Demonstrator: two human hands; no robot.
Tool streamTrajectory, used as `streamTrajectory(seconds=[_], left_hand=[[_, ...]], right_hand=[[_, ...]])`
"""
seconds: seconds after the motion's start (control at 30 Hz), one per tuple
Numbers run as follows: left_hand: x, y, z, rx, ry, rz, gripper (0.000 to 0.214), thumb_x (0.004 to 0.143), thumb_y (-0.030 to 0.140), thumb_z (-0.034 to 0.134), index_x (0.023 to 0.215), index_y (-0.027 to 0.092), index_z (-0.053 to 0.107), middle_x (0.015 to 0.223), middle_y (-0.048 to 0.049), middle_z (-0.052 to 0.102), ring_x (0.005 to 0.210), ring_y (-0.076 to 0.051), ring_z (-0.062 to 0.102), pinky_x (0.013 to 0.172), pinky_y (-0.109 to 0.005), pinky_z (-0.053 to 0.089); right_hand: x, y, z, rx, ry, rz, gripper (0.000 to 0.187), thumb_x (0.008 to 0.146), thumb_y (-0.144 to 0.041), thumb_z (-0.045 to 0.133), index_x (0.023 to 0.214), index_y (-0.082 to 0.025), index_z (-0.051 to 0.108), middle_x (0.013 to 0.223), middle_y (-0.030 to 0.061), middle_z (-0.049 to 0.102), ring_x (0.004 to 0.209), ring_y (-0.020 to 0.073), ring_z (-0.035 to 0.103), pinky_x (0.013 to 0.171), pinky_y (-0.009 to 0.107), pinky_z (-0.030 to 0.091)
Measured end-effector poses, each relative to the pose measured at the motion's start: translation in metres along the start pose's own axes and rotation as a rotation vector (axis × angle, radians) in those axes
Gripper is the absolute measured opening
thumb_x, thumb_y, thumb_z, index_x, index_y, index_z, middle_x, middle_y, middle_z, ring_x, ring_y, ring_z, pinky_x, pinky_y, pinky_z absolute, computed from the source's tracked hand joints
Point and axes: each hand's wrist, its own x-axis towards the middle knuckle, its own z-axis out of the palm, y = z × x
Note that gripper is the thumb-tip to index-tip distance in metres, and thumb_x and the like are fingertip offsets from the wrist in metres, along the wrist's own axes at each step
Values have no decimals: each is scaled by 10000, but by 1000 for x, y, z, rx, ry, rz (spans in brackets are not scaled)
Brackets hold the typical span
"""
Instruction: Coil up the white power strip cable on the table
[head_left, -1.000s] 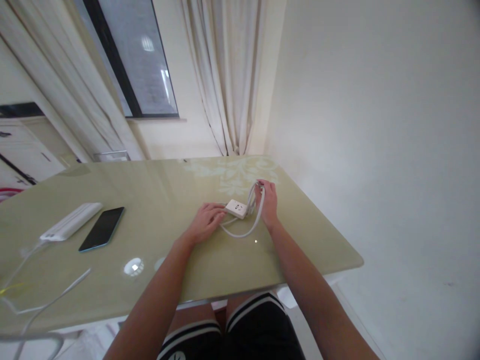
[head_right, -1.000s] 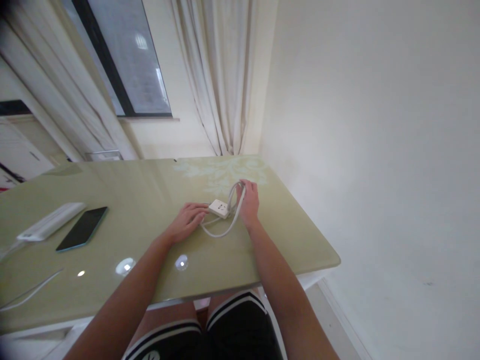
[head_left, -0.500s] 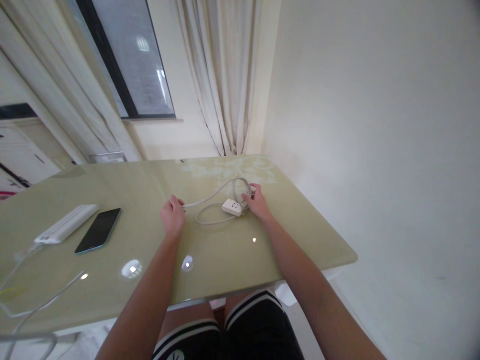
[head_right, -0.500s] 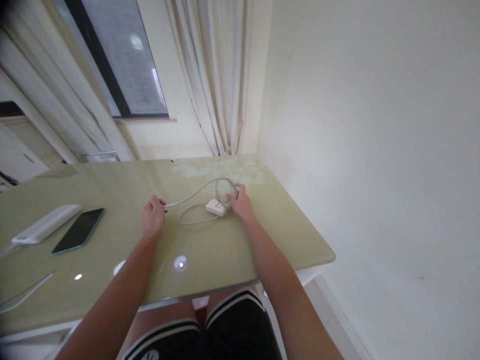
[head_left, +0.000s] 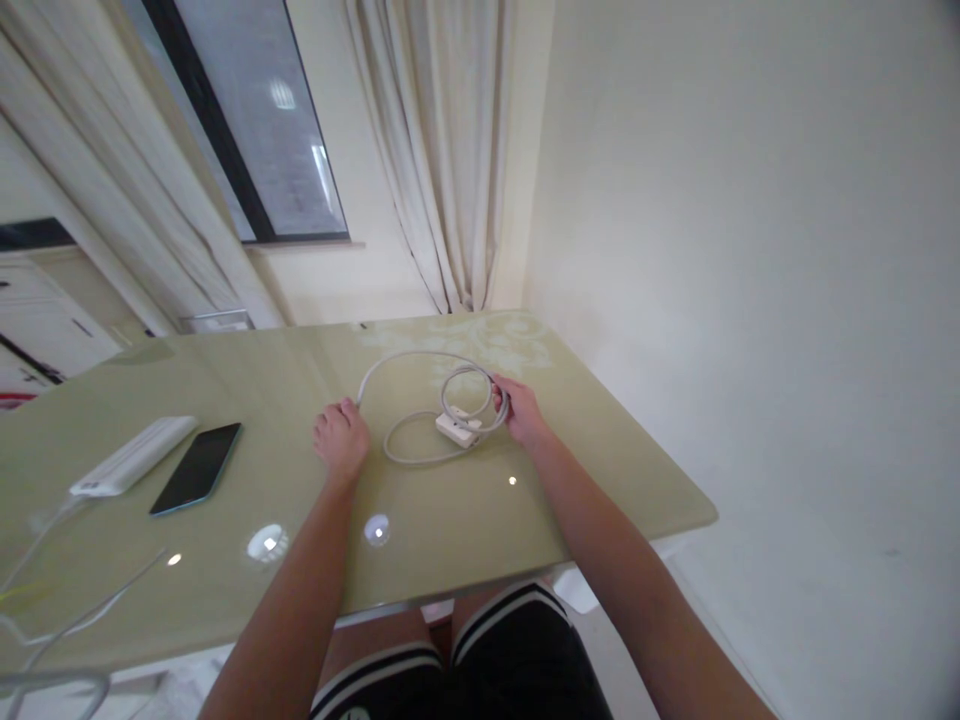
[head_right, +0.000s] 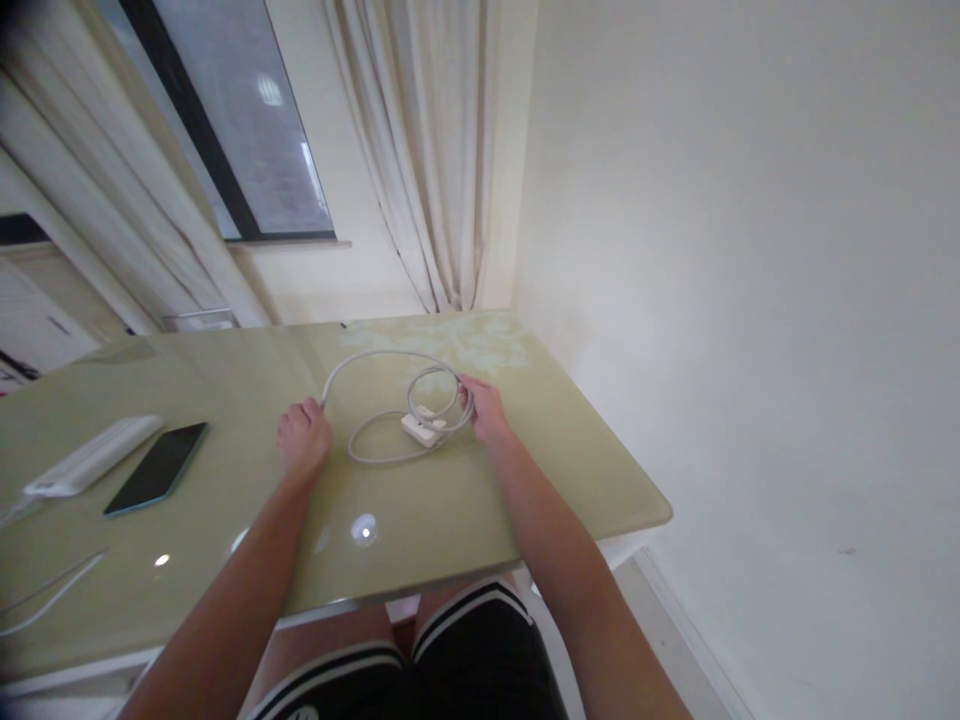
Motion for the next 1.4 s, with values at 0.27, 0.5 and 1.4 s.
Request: streamTrajectory(seconds=[0.27,0.5,1.4], left_hand=[[-34,28,-19,-384,-5,622,319,1039,334,382,1167,162,618,1121,-161,673,1131,-292,608,1042,-452,425],[-83,52,-5,-370,-474,965,529,981,491,581,1405,190,486,1215,-139,707,1148,-287,655,1028,-431,455],[-65,54,-9,-865,-772,317,522,884,663,568,666,192,623,656,-37,628,648,-181,588,643,-309,476]], right_hand=[[-22,-3,17,291,-266,-68,194,823,-322,765,978,-216,718,903,25,727,784,136,659,741,251,607],[-46,3,36,118,-398,-94,441,800,-540,798,1117,-236,748,905,16,714,775,148,630,720,276,557],[-63,-13,37,-237,-726,-300,327,816,-416,829,1099,-252,826,1051,40,794,920,203,720,876,345,575]])
